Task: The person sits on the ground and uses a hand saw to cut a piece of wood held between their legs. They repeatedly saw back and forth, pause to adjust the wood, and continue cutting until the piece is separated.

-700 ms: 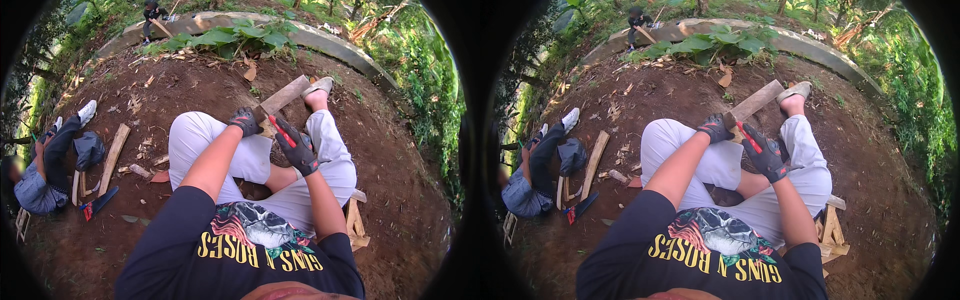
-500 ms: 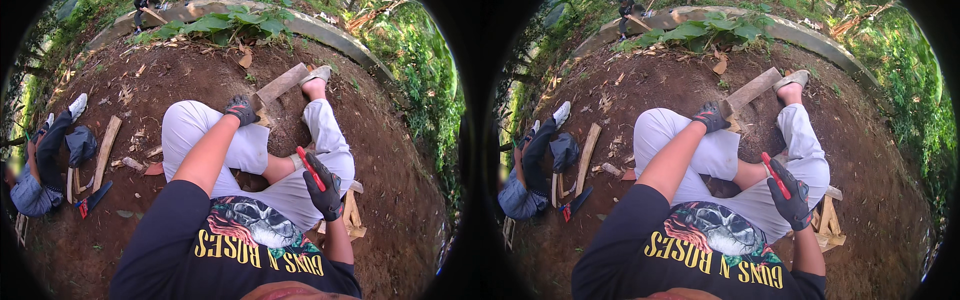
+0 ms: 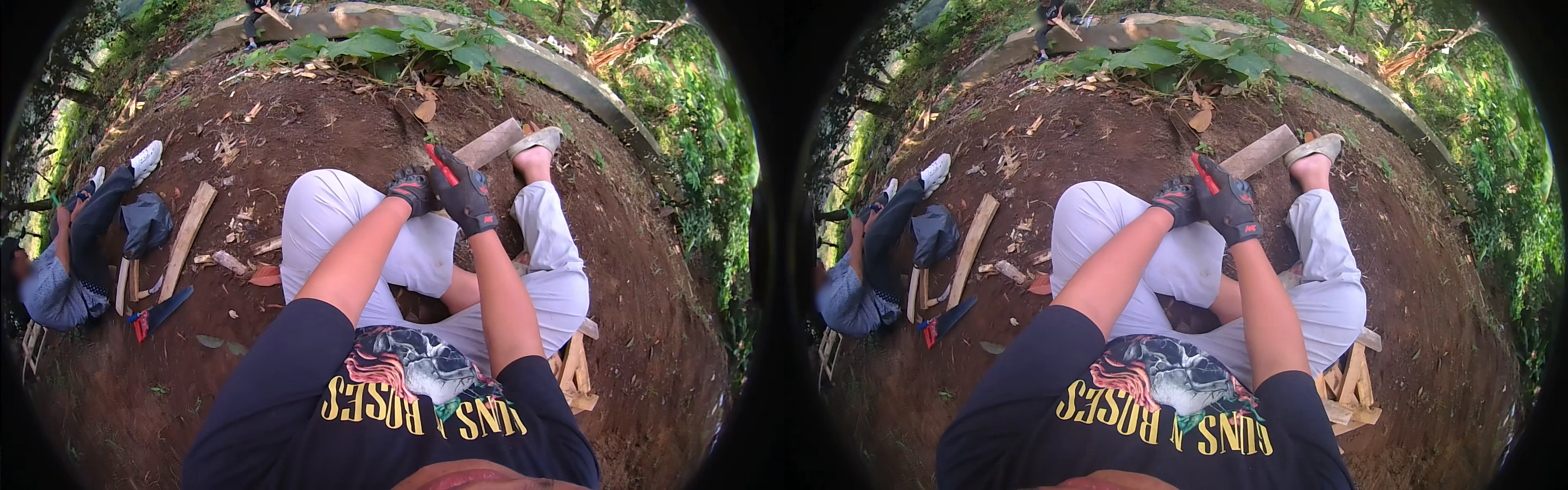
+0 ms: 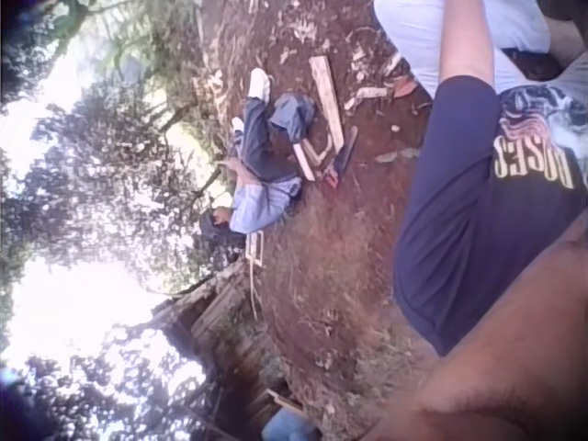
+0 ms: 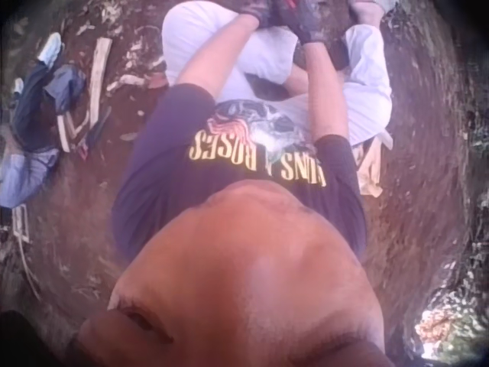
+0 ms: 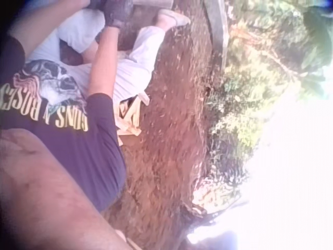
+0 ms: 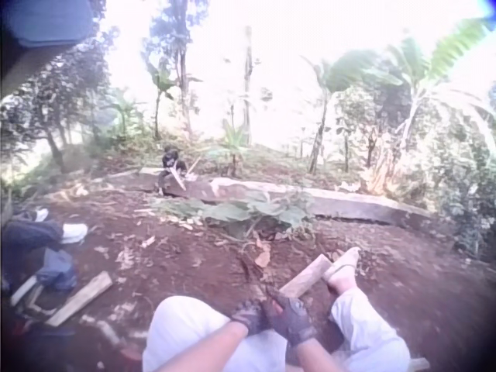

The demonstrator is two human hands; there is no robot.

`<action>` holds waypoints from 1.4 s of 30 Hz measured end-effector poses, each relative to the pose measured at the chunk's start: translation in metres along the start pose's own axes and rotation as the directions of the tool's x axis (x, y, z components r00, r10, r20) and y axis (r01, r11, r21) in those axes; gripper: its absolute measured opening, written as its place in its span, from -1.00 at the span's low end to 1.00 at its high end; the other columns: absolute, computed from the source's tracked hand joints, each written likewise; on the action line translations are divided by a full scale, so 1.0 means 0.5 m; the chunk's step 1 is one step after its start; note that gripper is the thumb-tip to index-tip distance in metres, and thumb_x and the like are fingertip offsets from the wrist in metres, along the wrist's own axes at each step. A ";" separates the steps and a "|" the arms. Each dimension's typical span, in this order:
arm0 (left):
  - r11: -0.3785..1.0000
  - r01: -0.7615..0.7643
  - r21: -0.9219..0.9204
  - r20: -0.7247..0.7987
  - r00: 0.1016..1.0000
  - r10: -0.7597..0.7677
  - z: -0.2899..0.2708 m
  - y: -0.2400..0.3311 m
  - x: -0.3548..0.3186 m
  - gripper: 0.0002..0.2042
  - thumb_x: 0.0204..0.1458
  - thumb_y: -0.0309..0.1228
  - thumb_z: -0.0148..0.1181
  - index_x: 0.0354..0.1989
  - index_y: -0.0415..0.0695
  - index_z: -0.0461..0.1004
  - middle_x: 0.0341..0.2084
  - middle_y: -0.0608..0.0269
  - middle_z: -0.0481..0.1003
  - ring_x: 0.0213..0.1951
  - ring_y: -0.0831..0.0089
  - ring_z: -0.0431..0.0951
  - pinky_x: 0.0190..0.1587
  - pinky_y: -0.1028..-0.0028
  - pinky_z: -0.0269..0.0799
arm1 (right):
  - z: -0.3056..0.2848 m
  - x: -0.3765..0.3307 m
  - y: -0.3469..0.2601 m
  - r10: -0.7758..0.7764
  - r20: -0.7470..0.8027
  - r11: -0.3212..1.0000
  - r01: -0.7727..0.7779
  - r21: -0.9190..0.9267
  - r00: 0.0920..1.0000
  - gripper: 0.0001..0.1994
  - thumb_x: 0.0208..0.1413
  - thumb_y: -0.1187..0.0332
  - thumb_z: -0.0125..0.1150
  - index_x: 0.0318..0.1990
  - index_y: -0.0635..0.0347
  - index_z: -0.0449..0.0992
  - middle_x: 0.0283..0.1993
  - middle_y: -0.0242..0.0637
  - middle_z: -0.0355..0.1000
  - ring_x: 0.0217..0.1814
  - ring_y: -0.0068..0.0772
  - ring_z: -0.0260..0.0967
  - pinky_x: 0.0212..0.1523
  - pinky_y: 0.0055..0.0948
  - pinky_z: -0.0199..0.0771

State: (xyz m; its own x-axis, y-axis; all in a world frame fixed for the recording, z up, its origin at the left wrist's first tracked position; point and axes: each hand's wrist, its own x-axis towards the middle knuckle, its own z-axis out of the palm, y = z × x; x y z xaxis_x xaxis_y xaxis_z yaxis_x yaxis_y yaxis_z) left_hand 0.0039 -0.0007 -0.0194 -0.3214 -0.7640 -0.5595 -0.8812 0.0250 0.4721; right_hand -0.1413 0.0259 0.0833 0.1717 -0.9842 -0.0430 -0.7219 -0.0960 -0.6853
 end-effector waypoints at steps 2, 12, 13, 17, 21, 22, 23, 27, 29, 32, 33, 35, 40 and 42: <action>1.000 0.003 0.001 0.007 1.000 -0.003 0.014 -0.004 -0.001 -0.16 0.06 0.22 0.35 0.49 0.06 0.38 0.49 -0.12 0.28 0.52 -0.04 0.27 0.51 -0.01 0.25 | 0.000 -0.011 0.001 0.002 0.032 1.000 -0.003 0.029 0.999 -0.52 0.39 0.11 0.20 0.41 -0.04 0.53 0.30 0.04 0.57 0.34 0.09 0.54 0.34 -0.09 0.51; 0.998 0.058 -0.015 -0.059 0.997 -0.059 -0.038 0.002 -0.026 -0.08 -0.05 0.24 0.47 0.37 -0.22 0.47 0.34 -0.13 0.49 0.36 0.01 0.51 0.41 0.17 0.43 | -0.211 -0.377 -0.029 0.096 -0.016 0.994 -0.097 -0.057 0.995 -0.51 0.29 0.23 0.36 0.36 -0.04 0.58 0.18 0.04 0.64 0.14 0.13 0.66 0.10 -0.05 0.65; 0.999 0.041 -0.017 -0.036 0.998 -0.042 -0.031 -0.016 -0.009 -0.08 -0.05 0.24 0.47 0.36 -0.23 0.48 0.36 -0.11 0.47 0.37 0.02 0.49 0.42 0.17 0.43 | -0.235 -0.407 -0.052 0.087 -0.013 0.993 -0.088 -0.076 0.996 -0.52 0.28 0.24 0.36 0.36 -0.03 0.58 0.18 0.04 0.64 0.14 0.13 0.66 0.10 -0.06 0.65; 0.990 0.131 0.048 0.062 0.989 -0.133 -0.044 0.006 0.009 0.09 0.02 0.29 0.37 0.49 -0.42 0.23 0.33 -0.19 0.49 0.37 -0.02 0.50 0.42 0.14 0.40 | -0.267 -0.453 -0.091 0.172 0.013 0.980 -0.170 -0.104 0.985 -0.52 0.27 0.28 0.35 0.35 -0.01 0.59 0.20 0.04 0.63 0.17 0.11 0.65 0.13 -0.10 0.65; 0.989 0.098 0.112 -0.025 0.995 -0.095 -0.016 0.020 -0.007 0.06 0.04 0.27 0.39 0.49 -0.36 0.23 0.39 -0.23 0.40 0.40 -0.06 0.45 0.43 0.12 0.39 | -0.241 -0.360 -0.082 0.129 0.032 0.984 -0.124 -0.127 0.991 -0.54 0.27 0.38 0.36 0.33 0.12 0.59 0.21 -0.01 0.64 0.18 0.06 0.66 0.20 -0.14 0.62; 0.991 0.104 0.080 0.028 0.994 -0.106 -0.025 0.015 -0.011 0.05 0.06 0.24 0.39 0.51 -0.36 0.19 0.43 -0.20 0.36 0.44 -0.06 0.40 0.44 0.11 0.36 | -0.206 -0.327 -0.063 0.121 0.045 0.985 -0.115 -0.129 0.992 -0.52 0.27 0.35 0.35 0.35 0.07 0.57 0.21 0.01 0.63 0.21 0.09 0.64 0.20 -0.12 0.62; 0.992 0.113 0.046 0.080 0.990 -0.117 -0.034 0.013 -0.012 0.05 0.08 0.22 0.39 0.53 -0.35 0.15 0.46 -0.17 0.32 0.47 -0.06 0.35 0.46 0.09 0.34 | -0.178 -0.295 -0.041 0.115 0.054 0.984 -0.107 -0.140 0.992 -0.50 0.28 0.32 0.34 0.38 0.03 0.56 0.21 0.02 0.63 0.24 0.11 0.62 0.21 -0.10 0.62; 0.998 0.054 -0.021 0.071 0.996 -0.052 -0.042 0.026 -0.024 -0.13 0.12 0.14 0.37 0.45 -0.25 0.33 0.40 -0.11 0.38 0.44 -0.06 0.39 0.43 0.04 0.36 | -0.020 -0.102 0.051 -0.087 -0.038 0.995 0.088 0.043 0.996 -0.51 0.35 0.29 0.29 0.41 0.04 0.52 0.31 0.05 0.56 0.33 0.07 0.57 0.30 -0.11 0.55; 0.998 0.013 -0.069 0.052 0.999 -0.009 -0.010 0.015 0.008 -0.37 0.18 0.03 0.28 0.37 -0.05 0.51 0.40 -0.02 0.40 0.42 -0.01 0.43 0.42 0.04 0.38 | 0.039 0.002 0.032 0.012 0.038 1.000 -0.013 0.026 0.999 -0.52 0.40 0.23 0.22 0.43 0.07 0.50 0.35 0.05 0.54 0.37 0.06 0.53 0.35 -0.12 0.51; 0.994 -0.101 -0.037 0.050 0.993 0.103 0.003 0.004 0.019 -0.43 0.21 -0.04 0.22 0.38 0.05 0.52 0.39 0.05 0.44 0.41 0.05 0.45 0.41 0.05 0.41 | 0.058 0.058 0.025 0.038 0.045 0.997 -0.042 0.071 0.998 -0.52 0.40 0.20 0.23 0.42 0.08 0.51 0.32 0.06 0.56 0.35 0.06 0.55 0.33 -0.11 0.52; 0.990 -0.136 -0.024 0.126 0.982 0.138 -0.009 0.000 0.029 -0.43 0.20 -0.03 0.24 0.39 0.10 0.52 0.38 0.08 0.47 0.40 0.09 0.47 0.40 0.07 0.43 | 0.056 0.056 0.013 -0.006 0.038 0.993 0.001 0.116 0.999 -0.52 0.39 0.17 0.25 0.40 0.09 0.53 0.27 0.04 0.59 0.31 0.06 0.57 0.31 -0.10 0.52; 0.996 -0.086 -0.004 0.106 0.991 0.086 -0.004 -0.011 0.039 -0.42 0.19 -0.03 0.26 0.39 0.10 0.52 0.38 0.09 0.48 0.39 0.08 0.48 0.40 0.08 0.44 | 0.040 0.013 0.021 -0.010 0.015 0.998 0.009 0.056 1.000 -0.52 0.37 0.19 0.27 0.38 0.10 0.54 0.26 0.04 0.60 0.29 0.04 0.59 0.29 -0.11 0.54; 0.999 0.028 0.042 0.197 0.980 -0.036 -0.099 0.031 -0.029 -0.19 0.18 0.13 0.31 0.44 -0.26 0.37 0.42 -0.17 0.38 0.40 -0.03 0.46 0.42 0.10 0.40 | -0.102 -0.247 0.006 0.082 -0.038 0.991 -0.086 -0.100 0.996 -0.54 0.29 0.36 0.34 0.34 0.08 0.58 0.16 0.00 0.66 0.15 0.01 0.68 0.16 -0.18 0.64; 0.999 0.023 0.049 0.126 0.992 -0.029 -0.073 0.024 -0.022 -0.19 0.16 0.10 0.34 0.40 -0.33 0.38 0.39 -0.14 0.41 0.41 -0.01 0.45 0.41 0.10 0.41 | -0.169 -0.342 -0.040 0.144 -0.019 0.978 -0.145 -0.149 0.989 -0.53 0.25 0.42 0.35 0.33 0.14 0.59 0.13 0.00 0.67 0.09 -0.01 0.70 0.12 -0.17 0.66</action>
State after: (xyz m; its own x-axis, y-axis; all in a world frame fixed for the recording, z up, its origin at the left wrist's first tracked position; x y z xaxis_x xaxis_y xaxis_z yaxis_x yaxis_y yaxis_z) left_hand 0.0097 -0.0159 0.0172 -0.3372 -0.6767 -0.6545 -0.9041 0.0389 0.4255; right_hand -0.2129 0.1836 0.1660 0.0532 -0.9905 -0.1271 -0.8307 0.0267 -0.5560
